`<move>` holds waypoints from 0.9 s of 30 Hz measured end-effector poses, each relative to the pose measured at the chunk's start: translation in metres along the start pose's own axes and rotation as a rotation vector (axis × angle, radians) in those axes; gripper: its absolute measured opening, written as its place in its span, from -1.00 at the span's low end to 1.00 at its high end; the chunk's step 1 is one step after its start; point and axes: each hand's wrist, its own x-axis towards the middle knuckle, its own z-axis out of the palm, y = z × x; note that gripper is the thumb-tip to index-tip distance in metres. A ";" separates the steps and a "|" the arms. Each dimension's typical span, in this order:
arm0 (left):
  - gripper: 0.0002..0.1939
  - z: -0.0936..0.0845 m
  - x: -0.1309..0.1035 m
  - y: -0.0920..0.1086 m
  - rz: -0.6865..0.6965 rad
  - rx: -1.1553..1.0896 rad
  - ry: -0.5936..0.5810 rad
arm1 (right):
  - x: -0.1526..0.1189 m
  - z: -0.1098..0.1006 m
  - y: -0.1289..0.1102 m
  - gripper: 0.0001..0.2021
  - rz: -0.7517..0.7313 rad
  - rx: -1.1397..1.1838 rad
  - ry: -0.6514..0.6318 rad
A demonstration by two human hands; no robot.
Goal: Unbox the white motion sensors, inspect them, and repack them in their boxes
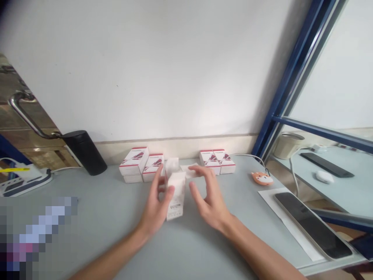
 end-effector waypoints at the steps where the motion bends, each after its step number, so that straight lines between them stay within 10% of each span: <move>1: -0.23 0.000 -0.001 0.002 -0.019 -0.034 -0.025 | 0.001 0.000 0.000 -0.61 -0.018 -0.026 0.045; 5: -0.15 -0.001 -0.003 0.011 -0.033 -0.110 -0.076 | 0.007 -0.001 -0.001 -0.48 0.000 -0.002 0.199; 9: -0.02 -0.005 -0.001 0.012 -0.004 -0.048 -0.115 | 0.008 0.000 -0.006 -0.30 0.227 0.351 -0.027; 14: -0.54 -0.005 -0.001 0.010 0.192 0.091 -0.168 | 0.005 0.002 -0.012 -0.25 0.351 0.504 -0.093; 27: -0.28 0.005 -0.007 0.013 0.490 0.133 -0.042 | 0.006 -0.005 -0.019 -0.65 -0.146 0.205 -0.233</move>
